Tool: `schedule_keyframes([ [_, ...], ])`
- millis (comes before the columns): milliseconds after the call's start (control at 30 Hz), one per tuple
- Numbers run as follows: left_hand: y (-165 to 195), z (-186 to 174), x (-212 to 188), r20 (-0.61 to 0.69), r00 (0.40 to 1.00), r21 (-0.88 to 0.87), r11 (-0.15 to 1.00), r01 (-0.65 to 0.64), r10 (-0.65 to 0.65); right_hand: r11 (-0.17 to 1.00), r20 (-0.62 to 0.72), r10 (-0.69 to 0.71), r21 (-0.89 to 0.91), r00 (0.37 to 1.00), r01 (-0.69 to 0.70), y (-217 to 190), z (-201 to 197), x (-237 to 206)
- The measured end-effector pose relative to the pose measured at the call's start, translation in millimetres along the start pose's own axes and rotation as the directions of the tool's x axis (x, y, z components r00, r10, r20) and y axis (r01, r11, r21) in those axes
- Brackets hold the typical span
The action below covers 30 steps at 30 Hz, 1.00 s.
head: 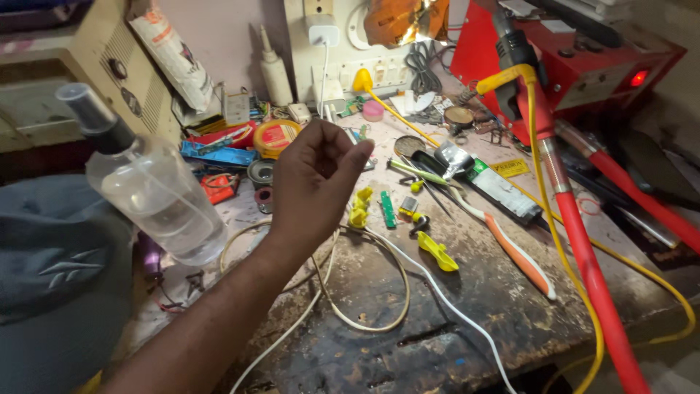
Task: The person disassembles a small yellow plastic housing to access a green circuit board. They use a screwdriver to remove a screw, then separate the board from the casing. Finally, they use a multimeter to test continuity on the circuit board.
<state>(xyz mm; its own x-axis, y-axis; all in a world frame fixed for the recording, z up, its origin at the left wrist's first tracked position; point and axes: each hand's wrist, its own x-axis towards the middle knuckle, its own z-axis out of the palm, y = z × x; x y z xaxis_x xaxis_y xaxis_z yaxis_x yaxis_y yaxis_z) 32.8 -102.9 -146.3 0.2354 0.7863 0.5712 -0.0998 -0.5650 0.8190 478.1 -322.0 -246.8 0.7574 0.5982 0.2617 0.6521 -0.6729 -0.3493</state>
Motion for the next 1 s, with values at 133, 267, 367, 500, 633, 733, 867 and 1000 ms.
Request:
schedule_keyframes([
  [133, 26, 2, -13, 0.103, 0.967, 0.321, 0.912, -0.254, 0.232, 0.95, 0.208, -0.063, 0.313, 0.976, -0.005, -82, -49, -51],
  [267, 49, -1, -31, 0.368, 0.632, 0.236, 0.589, -0.773, 0.682, 0.763, 0.465, -0.24, 0.633, 0.852, -0.13, -150, -94, -99],
  [367, 50, 0, -34, 0.435, 0.563, 0.287, 0.484, -0.827, 0.703, 0.643, 0.543, -0.37, 0.735, 0.754, -0.214, -206, -89, -113],
  [500, 31, -4, -23, 0.378, 0.71, 0.332, 0.628, -0.703, 0.594, 0.376, 0.438, -0.59, 0.892, 0.678, -0.25, -260, -60, -117],
  [633, 11, -12, -20, 0.342, 0.739, 0.382, 0.632, -0.674, 0.581, 0.354, 0.474, -0.622, 0.88, 0.624, -0.316, -277, -44, -104],
  [733, -2, -12, -22, 0.264, 0.855, 0.376, 0.769, -0.517, 0.445, 0.39, 0.477, -0.604, 0.876, 0.639, -0.285, -276, -35, -87],
  [867, -24, -7, -17, 0.131, 0.991, 0.091, 0.995, -0.051, 0.039, 0.233, 0.288, -0.678, 0.957, 0.676, -0.174, -270, -28, -46],
  [1000, -45, -14, -11, 0.259, 0.938, -0.127, 0.955, 0.268, -0.229, 0.109, 0.194, -0.752, 0.979, 0.63, -0.172, -263, -22, -16],
])
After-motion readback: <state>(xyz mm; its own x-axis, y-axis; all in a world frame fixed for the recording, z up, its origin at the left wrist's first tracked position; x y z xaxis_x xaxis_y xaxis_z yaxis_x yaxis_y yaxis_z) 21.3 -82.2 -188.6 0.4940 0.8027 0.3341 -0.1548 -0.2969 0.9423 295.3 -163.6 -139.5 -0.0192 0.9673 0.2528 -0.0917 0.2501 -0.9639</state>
